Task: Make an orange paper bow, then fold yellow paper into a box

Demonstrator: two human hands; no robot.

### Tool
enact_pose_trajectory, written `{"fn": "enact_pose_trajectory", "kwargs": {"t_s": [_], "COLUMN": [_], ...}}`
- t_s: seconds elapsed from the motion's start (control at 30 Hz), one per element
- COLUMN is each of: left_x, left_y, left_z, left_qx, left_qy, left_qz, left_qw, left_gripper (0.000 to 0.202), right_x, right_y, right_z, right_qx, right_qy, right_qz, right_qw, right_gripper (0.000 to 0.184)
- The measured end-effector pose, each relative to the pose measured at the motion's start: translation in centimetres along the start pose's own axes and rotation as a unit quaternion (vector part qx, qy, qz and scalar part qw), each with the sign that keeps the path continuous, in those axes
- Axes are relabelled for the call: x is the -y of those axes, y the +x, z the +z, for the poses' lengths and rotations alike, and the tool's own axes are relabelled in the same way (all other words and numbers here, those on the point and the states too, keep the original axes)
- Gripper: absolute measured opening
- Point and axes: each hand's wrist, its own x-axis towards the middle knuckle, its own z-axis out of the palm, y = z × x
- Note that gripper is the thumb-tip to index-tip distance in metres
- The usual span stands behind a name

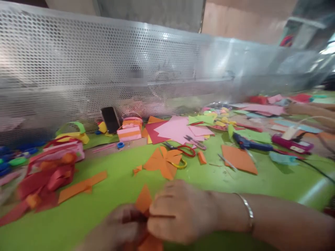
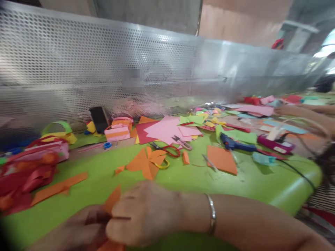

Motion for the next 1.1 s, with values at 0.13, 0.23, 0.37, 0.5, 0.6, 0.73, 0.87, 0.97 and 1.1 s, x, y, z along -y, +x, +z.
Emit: {"fn": "enact_pose_trajectory", "kwargs": {"t_s": [0.13,0.23,0.37,0.5,0.6,0.73,0.87,0.97,1.1], "left_x": [-2.1,-1.6,-0.5,-0.2,-0.2,-0.7,-1.1,-1.0,-0.8], "left_y": [-0.7,-0.5,-0.3,-0.2,-0.1,-0.4,-0.7,-0.8,-0.6], "left_z": [2.2,1.9,1.3,1.2,1.2,1.4,1.6,1.7,1.9], "left_qx": [0.016,0.011,0.043,0.085,0.086,0.070,0.064,0.054,0.025], "left_qy": [0.083,0.094,0.043,-0.026,-0.011,0.068,0.056,0.078,0.119], "left_qz": [-0.019,-0.033,-0.047,-0.065,-0.029,-0.017,-0.041,-0.040,-0.017], "left_qw": [0.996,0.995,0.997,0.994,0.996,0.995,0.996,0.995,0.992], "left_gripper": [0.015,0.018,0.026,0.025,0.014,0.012,0.015,0.017,0.012], "right_x": [0.7,0.9,0.9,0.8,0.9,0.8,0.4,0.3,0.6], "right_y": [-0.6,-1.3,-1.6,-1.4,-1.6,-2.0,-2.2,-2.3,-1.5], "right_z": [-0.8,-0.7,-0.5,-0.7,-0.5,-0.1,-0.1,-0.3,-0.3], "right_qx": [0.120,0.112,0.100,0.087,0.072,0.064,0.080,0.083,0.091], "right_qy": [0.044,0.064,0.098,0.071,0.071,0.082,0.095,0.092,0.095], "right_qz": [0.080,0.107,0.109,0.081,0.075,0.087,0.070,0.069,0.083], "right_qw": [0.989,0.986,0.984,0.990,0.992,0.991,0.990,0.990,0.988], "right_gripper": [0.019,0.022,0.024,0.029,0.030,0.025,0.025,0.024,0.024]}}
